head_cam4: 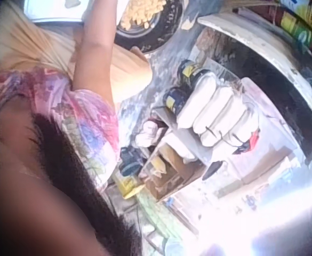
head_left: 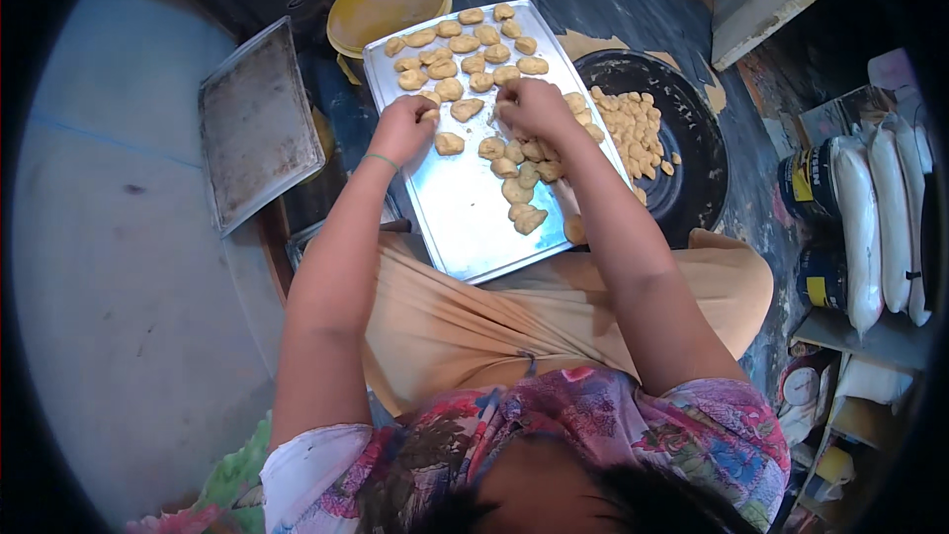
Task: The person forms small pieces of dough by hand, arranging them in rows on a metal tray, then empties a black bowl of more dough pieces onto another tray.
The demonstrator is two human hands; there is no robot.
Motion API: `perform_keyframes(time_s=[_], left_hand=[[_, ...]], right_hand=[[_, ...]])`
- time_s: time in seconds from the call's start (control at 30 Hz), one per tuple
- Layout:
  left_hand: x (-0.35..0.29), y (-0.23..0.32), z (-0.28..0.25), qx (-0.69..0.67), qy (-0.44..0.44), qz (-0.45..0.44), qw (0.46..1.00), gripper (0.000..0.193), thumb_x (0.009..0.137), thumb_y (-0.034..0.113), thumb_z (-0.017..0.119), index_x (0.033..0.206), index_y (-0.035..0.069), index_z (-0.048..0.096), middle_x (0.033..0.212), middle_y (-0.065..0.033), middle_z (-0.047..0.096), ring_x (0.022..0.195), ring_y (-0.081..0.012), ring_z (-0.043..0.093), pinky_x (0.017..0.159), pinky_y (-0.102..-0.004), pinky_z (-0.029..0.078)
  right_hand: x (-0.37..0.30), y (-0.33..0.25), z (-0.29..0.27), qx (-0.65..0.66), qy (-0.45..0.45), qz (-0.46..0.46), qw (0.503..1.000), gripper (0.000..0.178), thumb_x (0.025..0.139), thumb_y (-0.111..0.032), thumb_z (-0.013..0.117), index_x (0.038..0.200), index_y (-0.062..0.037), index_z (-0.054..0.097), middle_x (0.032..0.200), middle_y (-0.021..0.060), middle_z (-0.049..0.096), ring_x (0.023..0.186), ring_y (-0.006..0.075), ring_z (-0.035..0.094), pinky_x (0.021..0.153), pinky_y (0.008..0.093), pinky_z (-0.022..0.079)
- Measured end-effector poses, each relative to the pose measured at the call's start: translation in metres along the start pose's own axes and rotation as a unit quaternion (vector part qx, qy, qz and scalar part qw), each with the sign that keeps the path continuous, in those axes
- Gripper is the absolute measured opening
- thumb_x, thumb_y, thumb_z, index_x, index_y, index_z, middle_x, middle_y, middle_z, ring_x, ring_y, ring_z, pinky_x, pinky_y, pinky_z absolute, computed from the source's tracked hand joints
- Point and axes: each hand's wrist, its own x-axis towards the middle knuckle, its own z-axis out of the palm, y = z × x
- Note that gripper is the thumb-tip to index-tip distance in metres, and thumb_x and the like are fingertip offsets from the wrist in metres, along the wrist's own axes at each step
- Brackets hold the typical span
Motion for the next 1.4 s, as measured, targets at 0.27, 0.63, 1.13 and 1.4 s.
perform_keyframes(time_s=[0.27, 0.63, 1.13, 1.4], left_hand=[[0.004, 0.03, 0.02, 0.143, 0.074, 0.216, 0.963, 0.034, 0.078, 0.021, 0.065, 0.111, 0.012, 0.06, 0.11, -0.0094, 0.057, 0.114, -0.0269, 0.048, 0.096, -0.0433, 0.035], [0.01, 0.044, 0.044, 0.177, 0.085, 0.268, 0.943, 0.021, 0.082, 0.018, 0.059, 0.102, 0.012, 0.064, 0.107, -0.0065, 0.059, 0.111, -0.025, 0.05, 0.096, -0.041, 0.031], [0.016, 0.058, 0.071, 0.208, -0.012, 0.263, 0.942, 0.025, 0.089, 0.019, 0.051, 0.11, 0.013, 0.063, 0.134, -0.0002, 0.051, 0.129, -0.0243, 0.041, 0.1, -0.0449, 0.027], [0.004, 0.066, 0.052, 0.189, 0.011, 0.248, 0.95, 0.024, 0.087, 0.018, 0.055, 0.109, 0.012, 0.064, 0.128, -0.0065, 0.053, 0.126, -0.0254, 0.043, 0.1, -0.045, 0.027]], right_hand=[[0.003, 0.02, -0.01, 0.035, 0.039, 0.025, 0.998, 0.041, 0.069, -0.025, 0.076, 0.103, -0.0043, 0.065, 0.099, 0.0136, 0.067, 0.089, 0.0269, 0.064, 0.079, 0.0355, 0.05], [0.01, 0.035, -0.018, 0.125, 0.099, 0.066, 0.985, 0.034, 0.07, -0.027, 0.077, 0.093, -0.0046, 0.067, 0.087, 0.0119, 0.067, 0.08, 0.0238, 0.065, 0.074, 0.0343, 0.05], [0.0, 0.061, -0.034, 0.094, 0.129, 0.01, 0.987, 0.026, 0.07, -0.009, 0.072, 0.095, -0.0057, 0.069, 0.092, 0.0129, 0.066, 0.087, 0.0268, 0.064, 0.078, 0.0351, 0.05], [-0.007, 0.083, -0.029, 0.017, 0.251, -0.094, 0.963, 0.035, 0.069, -0.015, 0.075, 0.102, -0.0054, 0.066, 0.102, 0.0148, 0.061, 0.095, 0.0313, 0.06, 0.084, 0.0377, 0.048]])
